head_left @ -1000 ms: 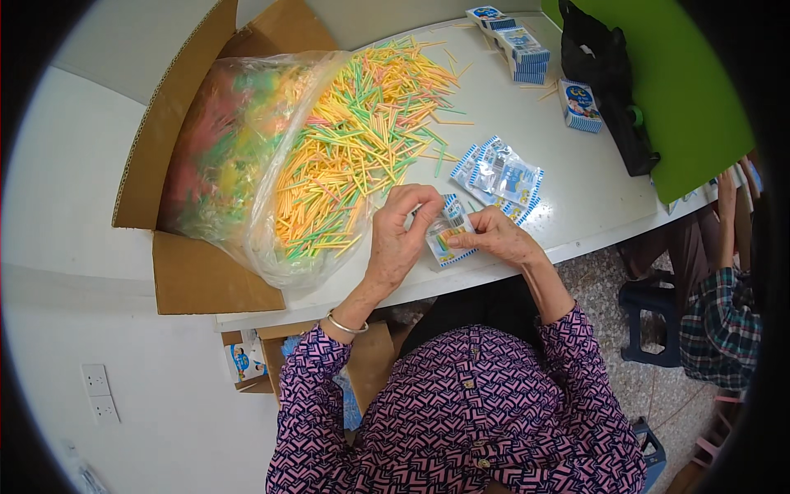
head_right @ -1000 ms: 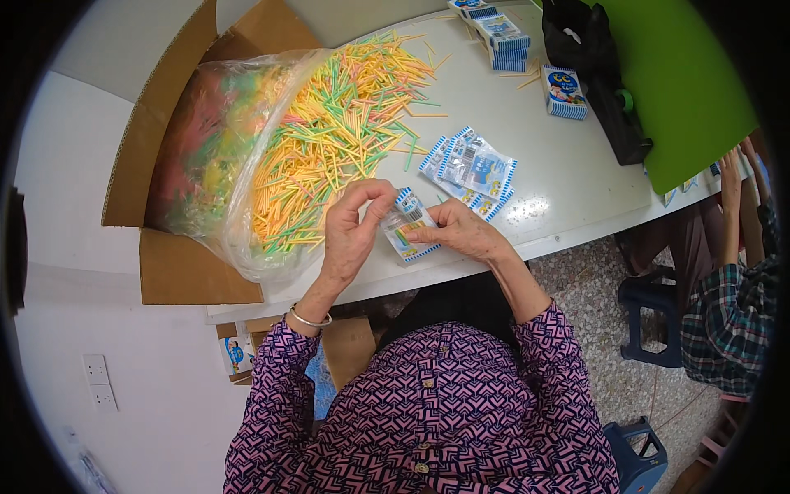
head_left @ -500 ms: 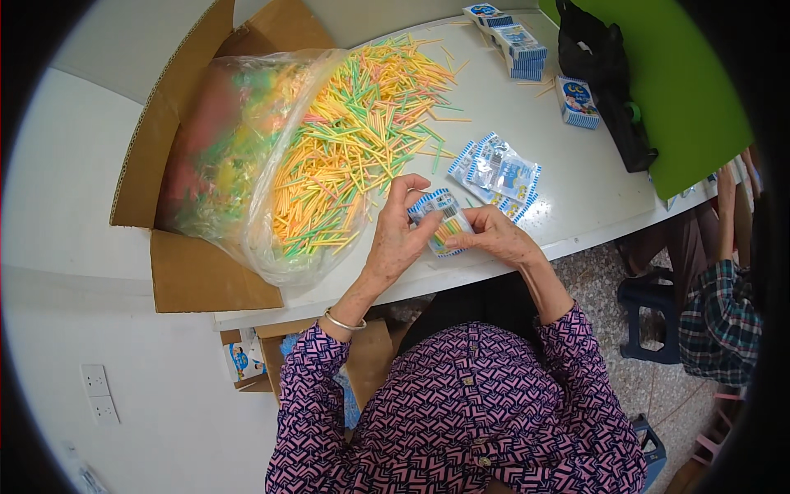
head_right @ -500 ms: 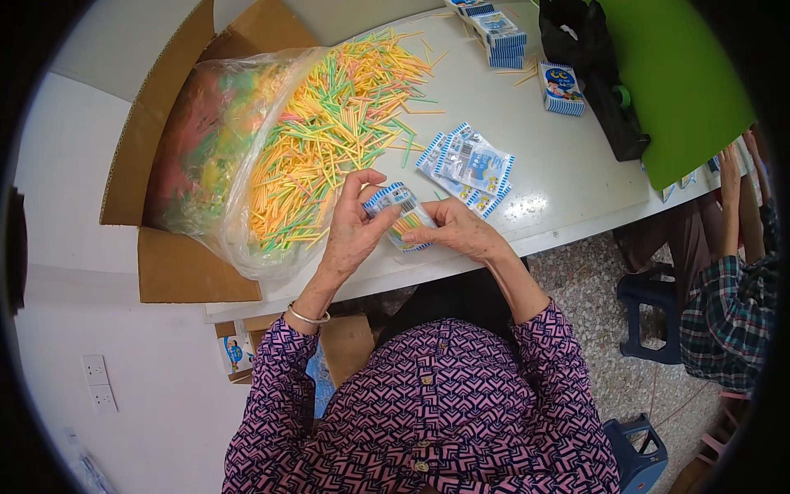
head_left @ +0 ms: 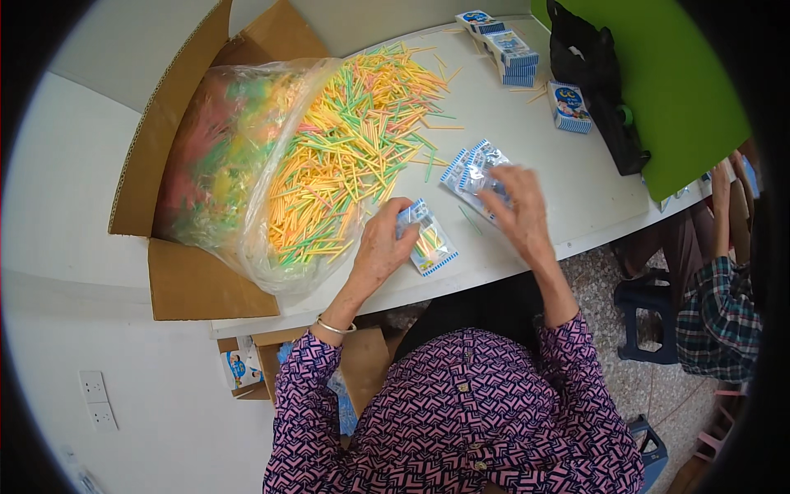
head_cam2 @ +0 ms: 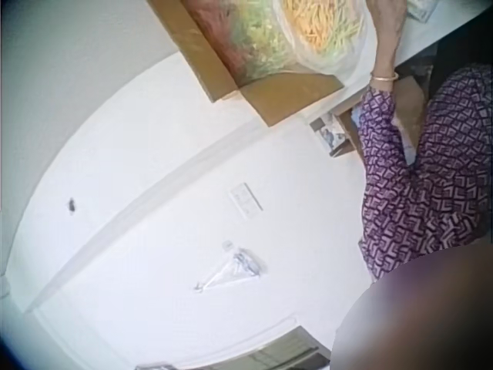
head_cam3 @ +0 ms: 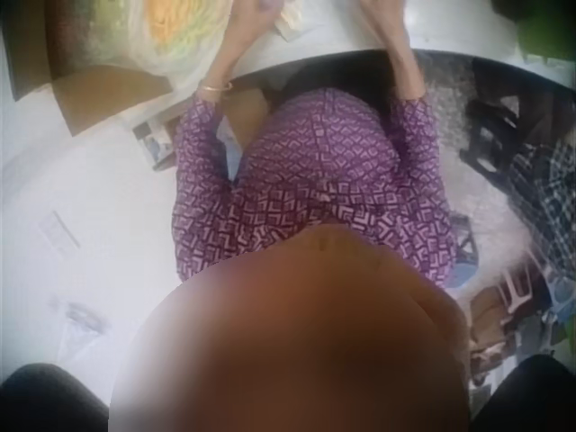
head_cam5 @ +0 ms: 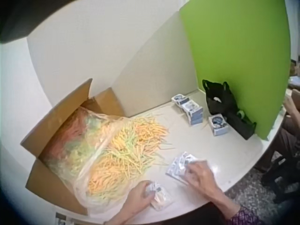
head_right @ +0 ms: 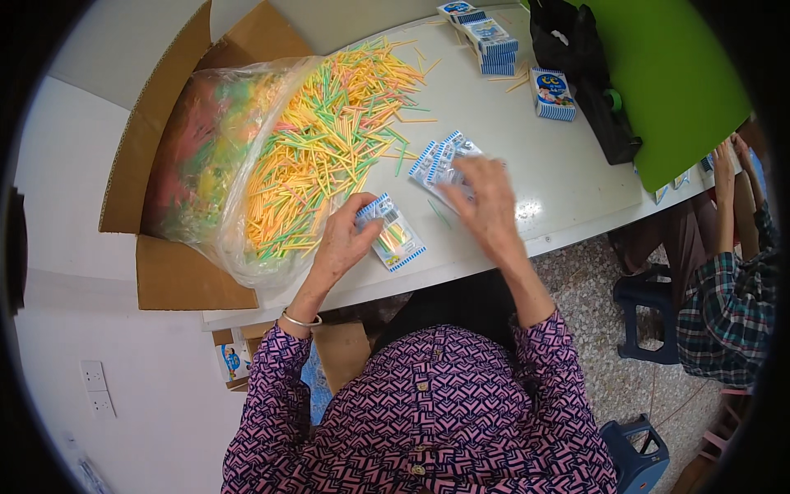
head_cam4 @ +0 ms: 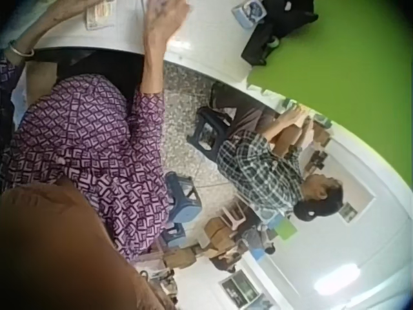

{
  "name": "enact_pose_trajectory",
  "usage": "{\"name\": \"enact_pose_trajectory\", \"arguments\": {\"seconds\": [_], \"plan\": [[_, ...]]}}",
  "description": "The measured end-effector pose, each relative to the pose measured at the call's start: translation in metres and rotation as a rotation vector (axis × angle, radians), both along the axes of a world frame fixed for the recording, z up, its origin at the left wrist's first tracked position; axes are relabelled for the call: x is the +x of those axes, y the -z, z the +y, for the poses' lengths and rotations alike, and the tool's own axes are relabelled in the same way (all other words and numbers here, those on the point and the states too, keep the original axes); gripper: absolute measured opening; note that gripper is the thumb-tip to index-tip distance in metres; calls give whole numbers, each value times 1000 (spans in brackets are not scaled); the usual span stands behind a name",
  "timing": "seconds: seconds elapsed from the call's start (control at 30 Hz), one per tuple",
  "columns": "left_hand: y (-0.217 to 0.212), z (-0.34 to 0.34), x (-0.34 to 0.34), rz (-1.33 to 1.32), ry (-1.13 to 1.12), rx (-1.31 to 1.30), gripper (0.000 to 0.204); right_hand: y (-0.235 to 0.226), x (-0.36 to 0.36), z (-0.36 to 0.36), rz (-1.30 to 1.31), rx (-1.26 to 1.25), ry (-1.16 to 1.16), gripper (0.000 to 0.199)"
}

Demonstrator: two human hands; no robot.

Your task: Packaging colorful sticks into small plastic packets at a workspace.

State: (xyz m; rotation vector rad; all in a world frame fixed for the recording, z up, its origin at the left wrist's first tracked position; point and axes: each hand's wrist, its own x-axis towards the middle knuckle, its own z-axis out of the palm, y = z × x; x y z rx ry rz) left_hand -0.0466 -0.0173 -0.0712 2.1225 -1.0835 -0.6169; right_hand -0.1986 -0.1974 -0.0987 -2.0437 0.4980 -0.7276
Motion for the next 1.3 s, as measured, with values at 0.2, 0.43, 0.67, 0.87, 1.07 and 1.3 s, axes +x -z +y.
{"name": "enact_pose_trajectory", "arguments": {"seconds": [0.2, 0.43, 0.67, 0.87, 1.07, 1.3], "plan": [[5, -11, -15, -474, -18, -242, 41, 19, 3, -39, 206, -443, 237, 24], [8, -47, -13, -378, -12, -384, 37, 21, 5, -32, 36, -493, 261, 24], [17, -68, -17, -281, -20, -334, 30, 34, 6, -43, 17, -457, 254, 23], [2, -72, -19, -239, -52, -465, 29, -2, -2, -21, -178, -400, 207, 21], [-5, -51, -15, 141, -1, -445, 21, -7, -2, 8, -149, 17, 3, 34], [-3, -10, -20, -33, -22, -486, 17, -18, 3, 25, 34, 242, -265, 16]]}}
